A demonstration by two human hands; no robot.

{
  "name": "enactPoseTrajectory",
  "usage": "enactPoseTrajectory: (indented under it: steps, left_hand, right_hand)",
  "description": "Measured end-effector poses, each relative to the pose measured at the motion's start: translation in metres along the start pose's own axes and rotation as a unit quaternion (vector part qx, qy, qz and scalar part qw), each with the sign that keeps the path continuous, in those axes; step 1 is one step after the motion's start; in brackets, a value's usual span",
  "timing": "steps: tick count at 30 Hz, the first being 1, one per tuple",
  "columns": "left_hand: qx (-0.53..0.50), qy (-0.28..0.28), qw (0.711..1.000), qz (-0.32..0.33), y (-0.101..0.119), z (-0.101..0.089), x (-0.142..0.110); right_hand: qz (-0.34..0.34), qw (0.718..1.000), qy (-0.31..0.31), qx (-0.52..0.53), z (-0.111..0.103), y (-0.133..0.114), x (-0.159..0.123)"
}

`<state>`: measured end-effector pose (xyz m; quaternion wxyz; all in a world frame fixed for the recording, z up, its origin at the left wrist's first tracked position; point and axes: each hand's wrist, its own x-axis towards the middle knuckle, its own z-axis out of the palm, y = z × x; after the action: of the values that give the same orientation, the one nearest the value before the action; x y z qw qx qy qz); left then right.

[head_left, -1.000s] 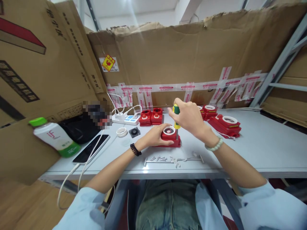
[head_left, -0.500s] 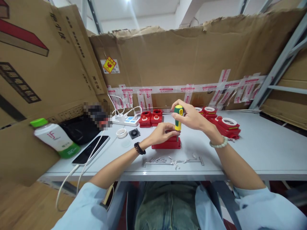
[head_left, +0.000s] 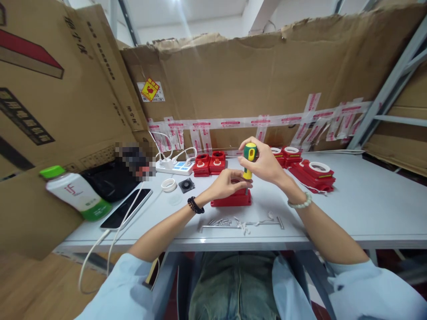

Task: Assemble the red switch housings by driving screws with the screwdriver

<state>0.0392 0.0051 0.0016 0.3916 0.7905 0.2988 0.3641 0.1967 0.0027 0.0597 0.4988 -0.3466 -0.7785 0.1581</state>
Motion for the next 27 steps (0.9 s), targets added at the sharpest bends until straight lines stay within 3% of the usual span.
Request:
enactPoseTrajectory:
  steps: [8,15,20,25,27]
  left_hand:
    - [0.023,0.089,0.996,-0.003,-0.0078,0.0075,0.0070]
    - [0.016,0.008,1.000,0.019,-0.0014,0.0013,0.0007]
    - [0.048,0.085,0.995,0.017,-0.0039,0.0037,0.0031]
    - [0.055,0.037,0.997,0.028,-0.0001,0.0029,0.0006]
    - [0.065,0.057,0.996,0.020,0.0000,0.0027,0.0004]
  right_hand:
    - [-0.005,1.000,0.028,0.002,0.0031,0.0025,-0.0011]
    - [-0.007,1.000,0.019,0.003,0.0031,0.0025,-0.0020]
    - [-0.003,1.000,0.016,0.013,0.0030,0.0017,-0.0029]
    - [0.009,1.000,0.026,0.008,0.0020,0.0012,-0.0033]
    - [0.009,1.000,0.025,0.010,0.0016,0.0010,-0.0035]
